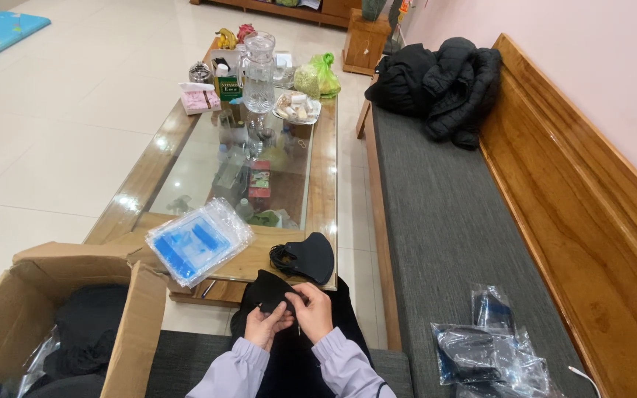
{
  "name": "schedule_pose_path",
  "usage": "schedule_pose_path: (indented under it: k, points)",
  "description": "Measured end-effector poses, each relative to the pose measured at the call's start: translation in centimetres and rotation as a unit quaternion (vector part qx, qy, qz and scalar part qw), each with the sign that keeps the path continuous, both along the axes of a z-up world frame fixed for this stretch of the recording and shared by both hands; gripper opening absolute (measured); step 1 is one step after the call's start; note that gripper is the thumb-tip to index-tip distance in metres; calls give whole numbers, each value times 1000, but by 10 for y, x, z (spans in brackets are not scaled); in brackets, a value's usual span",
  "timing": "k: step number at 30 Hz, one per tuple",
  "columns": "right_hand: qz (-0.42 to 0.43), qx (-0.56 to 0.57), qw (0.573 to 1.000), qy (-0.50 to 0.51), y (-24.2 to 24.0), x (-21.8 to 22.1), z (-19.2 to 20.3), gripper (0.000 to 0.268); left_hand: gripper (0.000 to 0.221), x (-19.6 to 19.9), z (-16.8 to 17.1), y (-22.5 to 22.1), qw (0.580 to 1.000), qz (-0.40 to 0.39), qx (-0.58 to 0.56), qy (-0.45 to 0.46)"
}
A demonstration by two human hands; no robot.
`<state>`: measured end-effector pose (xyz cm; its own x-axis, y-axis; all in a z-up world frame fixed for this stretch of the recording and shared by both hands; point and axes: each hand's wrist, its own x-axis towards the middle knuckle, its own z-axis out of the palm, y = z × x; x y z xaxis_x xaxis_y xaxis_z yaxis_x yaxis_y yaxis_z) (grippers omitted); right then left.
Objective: Inspecting and sorting black face masks from a cardboard box
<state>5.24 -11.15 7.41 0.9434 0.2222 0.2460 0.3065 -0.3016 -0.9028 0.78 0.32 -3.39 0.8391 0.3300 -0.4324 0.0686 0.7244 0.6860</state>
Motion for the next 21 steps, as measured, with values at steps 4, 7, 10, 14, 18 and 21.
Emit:
schedule_pose_path:
  k: [4,7,10,14,18,21]
  points:
    - [-31,31,999,27,2,20,-7,7,25,1,-10,1,999,-22,20,-20]
    - [-58,82,992,76,-1,50,-19,12,22,0,-4,2,999,-31,27,-29]
    - [-94,138,978,122,-8,82,-36,16,23,-3,5,2,999,-30,22,-27]
    - [-177,-20,972,153,-24,102,-31,29,23,-6,16,3,999,-35,12,-17]
    - [-178,-146,959,168,-28,99,-10,40,24,-4,14,4,999,-36,8,-23]
    - [-166,-181,954,172,-27,94,-2,42,24,-6,19,4,999,-36,11,-20]
